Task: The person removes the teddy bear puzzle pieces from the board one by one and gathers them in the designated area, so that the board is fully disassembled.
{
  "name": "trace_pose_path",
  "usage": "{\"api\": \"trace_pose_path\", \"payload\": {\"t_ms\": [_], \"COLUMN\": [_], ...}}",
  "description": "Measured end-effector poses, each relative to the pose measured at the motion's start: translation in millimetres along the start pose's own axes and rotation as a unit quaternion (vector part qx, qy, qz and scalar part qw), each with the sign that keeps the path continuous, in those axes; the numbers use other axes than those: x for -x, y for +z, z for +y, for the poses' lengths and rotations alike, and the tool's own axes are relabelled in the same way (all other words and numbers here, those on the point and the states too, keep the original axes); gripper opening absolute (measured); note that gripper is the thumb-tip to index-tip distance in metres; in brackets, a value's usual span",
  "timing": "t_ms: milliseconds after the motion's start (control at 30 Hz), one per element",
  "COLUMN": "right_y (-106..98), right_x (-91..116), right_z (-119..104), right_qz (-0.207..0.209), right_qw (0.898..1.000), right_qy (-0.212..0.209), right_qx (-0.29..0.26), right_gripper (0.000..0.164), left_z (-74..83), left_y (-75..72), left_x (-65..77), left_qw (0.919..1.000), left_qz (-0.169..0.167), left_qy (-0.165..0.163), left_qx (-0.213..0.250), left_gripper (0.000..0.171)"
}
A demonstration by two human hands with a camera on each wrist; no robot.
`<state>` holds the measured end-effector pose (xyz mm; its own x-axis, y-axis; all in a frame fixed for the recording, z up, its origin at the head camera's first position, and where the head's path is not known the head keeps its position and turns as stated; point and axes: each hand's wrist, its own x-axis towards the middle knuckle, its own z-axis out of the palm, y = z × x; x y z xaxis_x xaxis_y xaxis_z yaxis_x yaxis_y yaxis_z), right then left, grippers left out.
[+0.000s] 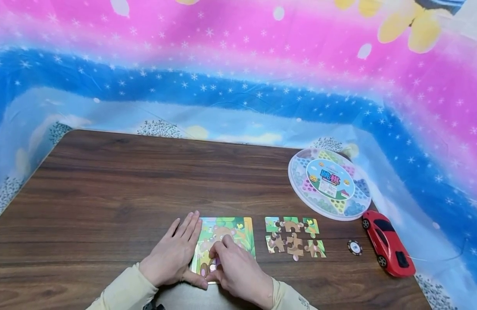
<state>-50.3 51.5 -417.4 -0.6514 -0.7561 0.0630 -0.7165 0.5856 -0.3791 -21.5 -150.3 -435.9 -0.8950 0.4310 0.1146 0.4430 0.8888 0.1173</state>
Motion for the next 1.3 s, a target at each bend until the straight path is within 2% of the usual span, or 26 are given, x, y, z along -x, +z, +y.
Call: {"api": "trace_pose_path", "payload": {"t_ms": [167, 533, 733, 967, 1300], "right_y": [0.3, -1.9, -4.8, -7.5, -20.5], "right_x": [0.0, 0.7, 0.0, -0.2, 5.7], "right_z": [-0.3, -1.5, -2.5, -1.9, 9.1], "right_qz": [0.019, 0.028, 0.018, 0.019, 0.032], "right_qw": [1.000, 0.999, 0.997, 0.987, 0.978], "right_qy": [-0.004, -0.008, -0.004, -0.002, 0.034], "right_qx": [0.003, -0.023, -0.074, -0.159, -0.205], "right_gripper": [0.035, 0.033, 0.024, 0.018, 0.018], "left_z": [-0.9, 0.0, -0.9, -1.2, -0.2], "left_y": [1.3, -0.6, 0.4, -0.5, -1.8], "left_x": [0.0, 0.1, 0.5, -0.5, -1.9], "left_qw": [1.0000, 1.0000, 1.0000, 0.9998, 0.9989], "left_qz": [-0.002, -0.004, 0.000, -0.010, -0.037], "left_qy": [-0.004, -0.002, -0.002, -0.004, -0.016], "left_qx": [0.003, 0.005, 0.007, 0.016, 0.023], "left_gripper": [0.140, 0.139, 0.139, 0.138, 0.140]}}
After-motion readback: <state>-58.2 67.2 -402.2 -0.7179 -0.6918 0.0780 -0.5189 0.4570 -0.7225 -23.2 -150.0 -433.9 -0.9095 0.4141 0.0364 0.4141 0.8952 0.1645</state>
